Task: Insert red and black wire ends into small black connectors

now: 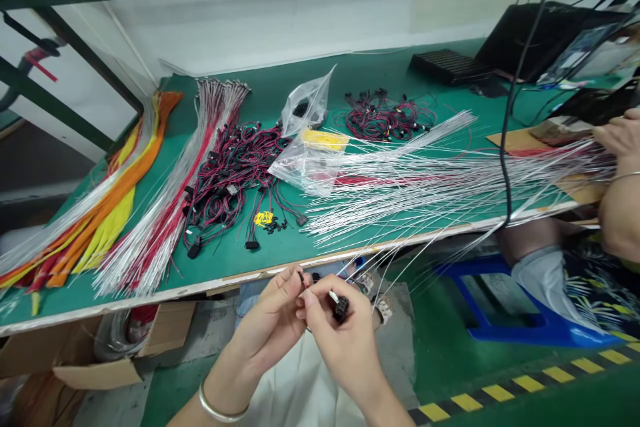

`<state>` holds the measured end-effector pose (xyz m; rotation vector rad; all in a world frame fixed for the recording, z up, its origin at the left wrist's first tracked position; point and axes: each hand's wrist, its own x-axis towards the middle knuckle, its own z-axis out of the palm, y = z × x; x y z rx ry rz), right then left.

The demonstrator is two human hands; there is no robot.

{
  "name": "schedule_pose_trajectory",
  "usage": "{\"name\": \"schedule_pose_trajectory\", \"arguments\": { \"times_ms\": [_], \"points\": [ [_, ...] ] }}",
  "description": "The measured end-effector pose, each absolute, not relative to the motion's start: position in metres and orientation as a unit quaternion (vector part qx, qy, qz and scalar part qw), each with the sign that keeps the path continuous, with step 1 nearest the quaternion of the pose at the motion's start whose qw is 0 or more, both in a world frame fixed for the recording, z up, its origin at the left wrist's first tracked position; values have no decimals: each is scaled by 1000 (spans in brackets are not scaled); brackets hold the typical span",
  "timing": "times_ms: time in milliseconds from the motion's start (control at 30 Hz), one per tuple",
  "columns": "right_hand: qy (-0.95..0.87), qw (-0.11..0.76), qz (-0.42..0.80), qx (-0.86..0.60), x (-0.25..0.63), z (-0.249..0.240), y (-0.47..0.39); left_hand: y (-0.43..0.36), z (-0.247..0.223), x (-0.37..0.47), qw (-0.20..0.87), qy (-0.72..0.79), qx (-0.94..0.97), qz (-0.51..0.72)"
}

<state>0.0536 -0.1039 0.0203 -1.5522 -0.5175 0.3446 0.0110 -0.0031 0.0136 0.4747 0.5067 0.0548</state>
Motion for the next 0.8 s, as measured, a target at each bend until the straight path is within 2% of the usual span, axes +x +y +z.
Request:
{"name": "schedule_pose_trajectory", "arguments": {
  "times_ms": [100, 333, 567, 733, 800],
  "points": [
    [-199, 675, 202, -681, 54, 25, -104, 4, 10, 11, 931, 225, 283, 43],
    [-205, 656, 243, -685, 57, 17, -104, 27, 7, 9, 839, 186, 509, 47],
    [-162, 721, 408, -537, 66, -15, -100, 48, 9, 1, 735, 57, 676, 16],
    [-165, 686, 412, -577, 62, -17, -101, 46, 16, -10, 591, 28, 803, 73],
    [-192, 670, 415, -584, 62, -15, -101, 47, 22, -16, 602, 40, 789, 118]
  ]
}}
